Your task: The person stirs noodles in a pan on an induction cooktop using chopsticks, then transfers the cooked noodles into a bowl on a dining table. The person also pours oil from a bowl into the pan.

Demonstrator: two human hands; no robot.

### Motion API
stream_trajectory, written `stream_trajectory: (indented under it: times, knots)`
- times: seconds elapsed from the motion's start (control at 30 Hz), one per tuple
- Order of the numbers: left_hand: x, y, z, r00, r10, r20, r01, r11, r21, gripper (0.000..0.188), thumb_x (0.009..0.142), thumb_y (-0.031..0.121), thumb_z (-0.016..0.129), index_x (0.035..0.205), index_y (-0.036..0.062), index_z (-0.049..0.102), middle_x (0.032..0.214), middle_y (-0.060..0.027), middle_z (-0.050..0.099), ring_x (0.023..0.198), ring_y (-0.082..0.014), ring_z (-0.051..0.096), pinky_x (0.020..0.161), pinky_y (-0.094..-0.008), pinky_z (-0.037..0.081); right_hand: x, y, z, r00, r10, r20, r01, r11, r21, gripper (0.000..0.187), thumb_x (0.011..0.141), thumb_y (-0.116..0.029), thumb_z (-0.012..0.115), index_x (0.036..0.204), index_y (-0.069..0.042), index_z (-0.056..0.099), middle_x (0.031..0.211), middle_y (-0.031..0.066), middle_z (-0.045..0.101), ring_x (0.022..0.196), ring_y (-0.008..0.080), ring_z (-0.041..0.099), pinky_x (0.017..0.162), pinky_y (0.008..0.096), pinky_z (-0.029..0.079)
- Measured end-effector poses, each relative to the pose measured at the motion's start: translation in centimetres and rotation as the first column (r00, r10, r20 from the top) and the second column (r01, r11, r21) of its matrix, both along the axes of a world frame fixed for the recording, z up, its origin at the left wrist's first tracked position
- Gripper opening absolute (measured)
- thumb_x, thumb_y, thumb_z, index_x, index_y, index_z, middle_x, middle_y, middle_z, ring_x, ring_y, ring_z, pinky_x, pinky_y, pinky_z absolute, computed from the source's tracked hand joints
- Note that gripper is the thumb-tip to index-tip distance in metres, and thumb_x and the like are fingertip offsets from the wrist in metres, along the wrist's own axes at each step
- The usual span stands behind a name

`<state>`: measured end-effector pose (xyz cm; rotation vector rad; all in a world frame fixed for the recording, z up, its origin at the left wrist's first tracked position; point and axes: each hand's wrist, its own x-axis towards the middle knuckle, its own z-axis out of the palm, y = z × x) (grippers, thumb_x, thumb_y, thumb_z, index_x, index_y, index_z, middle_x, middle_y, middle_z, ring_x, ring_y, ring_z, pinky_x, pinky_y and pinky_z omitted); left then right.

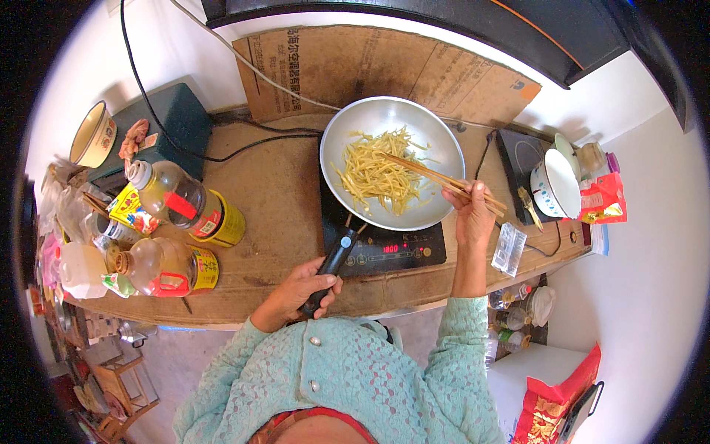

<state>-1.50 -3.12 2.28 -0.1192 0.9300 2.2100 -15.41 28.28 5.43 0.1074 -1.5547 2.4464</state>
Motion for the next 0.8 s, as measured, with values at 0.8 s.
stream_trajectory:
  times: [0.8]
  knots:
    - [-0.2,0.2,0.3,1.0,0.01,0.011,-0.01,1.0,0.0,0.026,0.088,0.013,0.057,0.107,0.0014,0.042,0.082,-0.0085,0.053,0.055,-0.0103,0.052,0.037,-0.0243,0.047,4.0,-5.6,10.2,0.553,0.605,-0.573,-0.801,0.576,-0.164,0.035,0.093,-0.038,0.05,0.07,-0.012,0.056,0.083,0.022,0.059,0.048,0.0249,0.056,0.044,0.0354,0.055]
